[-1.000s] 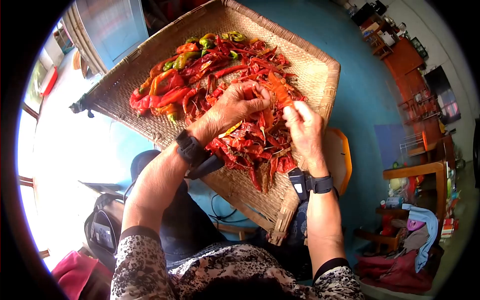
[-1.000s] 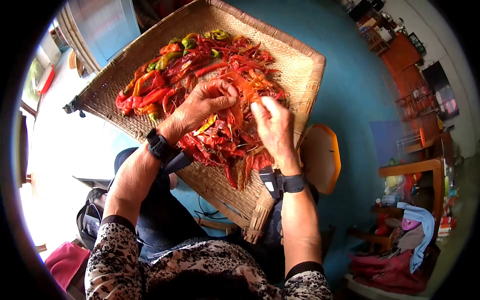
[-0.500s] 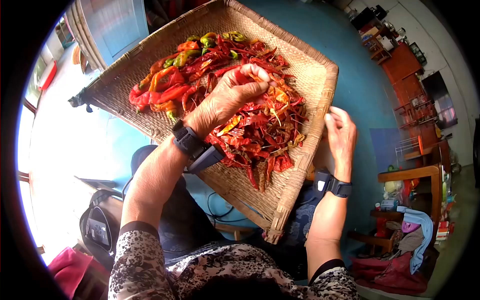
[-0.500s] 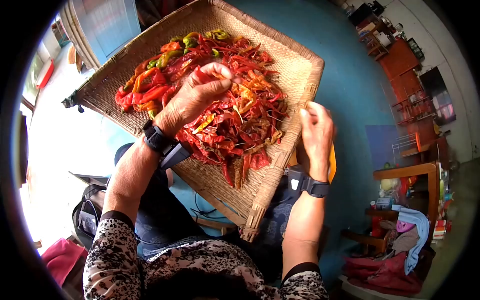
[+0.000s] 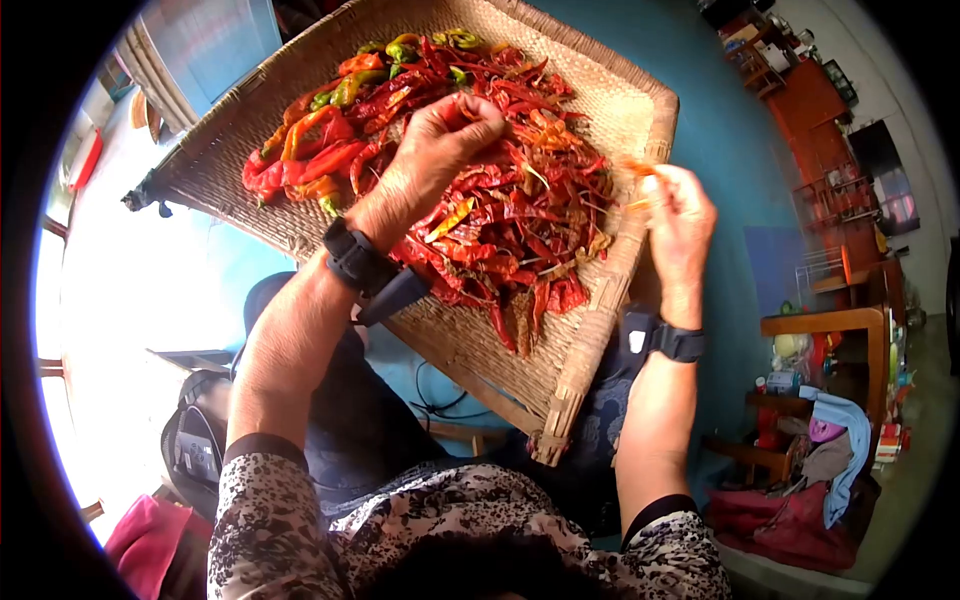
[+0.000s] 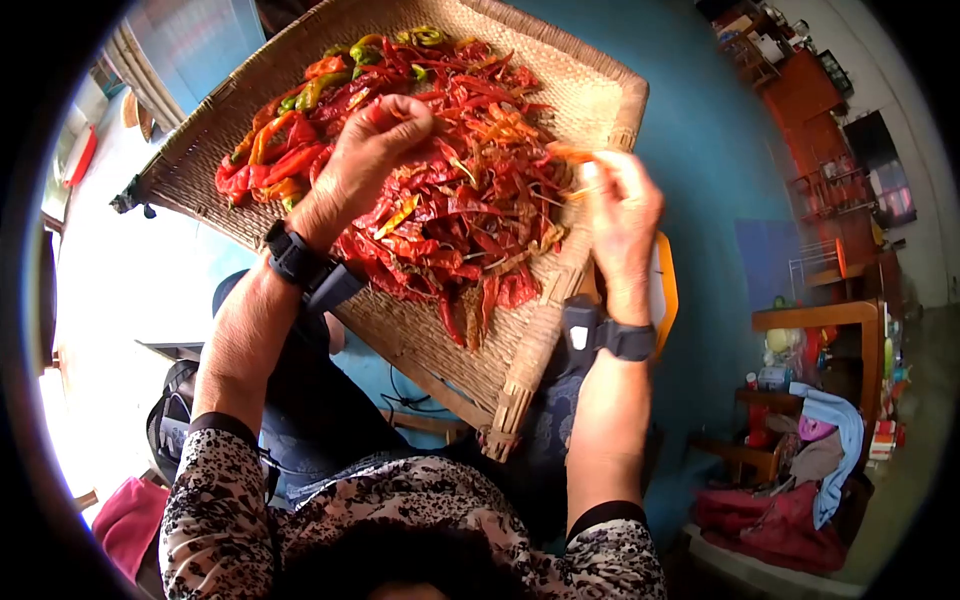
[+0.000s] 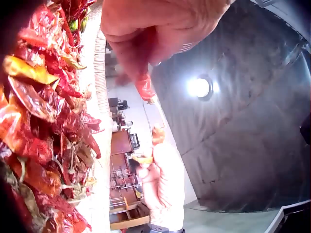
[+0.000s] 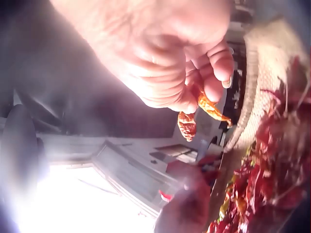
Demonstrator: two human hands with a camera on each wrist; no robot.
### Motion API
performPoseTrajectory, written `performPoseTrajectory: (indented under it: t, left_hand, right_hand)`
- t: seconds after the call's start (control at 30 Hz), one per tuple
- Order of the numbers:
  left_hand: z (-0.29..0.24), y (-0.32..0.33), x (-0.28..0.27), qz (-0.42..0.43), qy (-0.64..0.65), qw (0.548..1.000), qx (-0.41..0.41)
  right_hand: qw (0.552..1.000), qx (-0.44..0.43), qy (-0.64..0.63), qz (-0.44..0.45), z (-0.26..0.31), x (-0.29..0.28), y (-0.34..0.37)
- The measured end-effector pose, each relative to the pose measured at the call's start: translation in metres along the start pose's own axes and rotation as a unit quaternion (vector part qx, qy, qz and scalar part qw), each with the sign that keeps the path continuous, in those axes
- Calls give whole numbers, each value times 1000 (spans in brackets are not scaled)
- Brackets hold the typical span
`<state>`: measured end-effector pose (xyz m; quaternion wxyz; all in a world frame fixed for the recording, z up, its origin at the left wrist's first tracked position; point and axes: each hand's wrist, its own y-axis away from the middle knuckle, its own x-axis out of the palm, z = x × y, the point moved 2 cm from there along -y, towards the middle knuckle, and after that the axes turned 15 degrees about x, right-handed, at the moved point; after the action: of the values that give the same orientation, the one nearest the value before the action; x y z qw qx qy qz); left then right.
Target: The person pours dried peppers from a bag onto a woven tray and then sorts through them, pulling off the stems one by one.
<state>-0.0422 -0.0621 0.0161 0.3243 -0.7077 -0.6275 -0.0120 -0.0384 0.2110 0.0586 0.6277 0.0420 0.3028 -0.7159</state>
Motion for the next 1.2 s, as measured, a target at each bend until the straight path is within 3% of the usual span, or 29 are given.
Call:
performPoseTrajectory:
  t: [0.07,0.17,0.23,0.27,0.33,0.37,0.4,0.47,0.53,0.6,0.67,0.73,0.77,0.87,0.97,1.03,1.13,1.2]
  left_hand:
    - [-4,3,-2,14,-12,1000,1]
    - [-6,11,-1,46,-46,998,-7]
    - [-7,14,1,62,-68,996,-18]
    - [-5,14,2,62,-78,995,-24]
    - [-7,13,11,76,-77,994,-23]
    - [-8,12,16,89,-76,993,-22]
    - [-4,11,18,106,-54,993,-16]
    - [-3,11,31,114,-80,990,-4]
    - [-3,12,42,151,-72,986,-28]
    - [2,13,46,173,-62,982,-39]
    - [4,17,51,164,-32,985,-51]
    - [5,17,48,177,-46,983,-30]
    - [3,17,48,153,-28,986,-58]
    - [-5,18,48,118,-42,989,-74]
    - [1,16,33,103,-35,992,-65]
    - [4,12,23,95,-57,993,-42]
    - [2,8,17,55,-59,997,-14]
    - [-1,5,14,40,-51,998,-1]
  right_hand:
    - [996,65,19,-65,-14,-32,-1]
    - [985,59,92,-130,-58,-80,-1]
    - [936,179,272,-132,-71,-99,6]
    - [936,179,271,-135,-76,-102,10]
    - [848,85,492,-177,-74,-101,16]
    - [915,55,369,-152,-84,-99,10]
    - [953,32,270,-137,-71,-87,10]
    - [993,81,79,-37,-46,-56,8]
    - [998,39,12,46,-15,-18,15]
    - [984,58,-47,160,23,16,27]
    - [979,-80,14,188,12,44,27]
    - [973,-36,100,204,23,49,31]
    - [980,-71,61,176,24,52,30]
    - [987,-47,94,120,23,41,25]
    - [994,62,93,-1,10,2,14]
    - [976,41,185,-111,-16,-36,5]
    - [948,85,264,-154,-59,-87,7]
    - [881,230,401,-102,-66,-108,13]
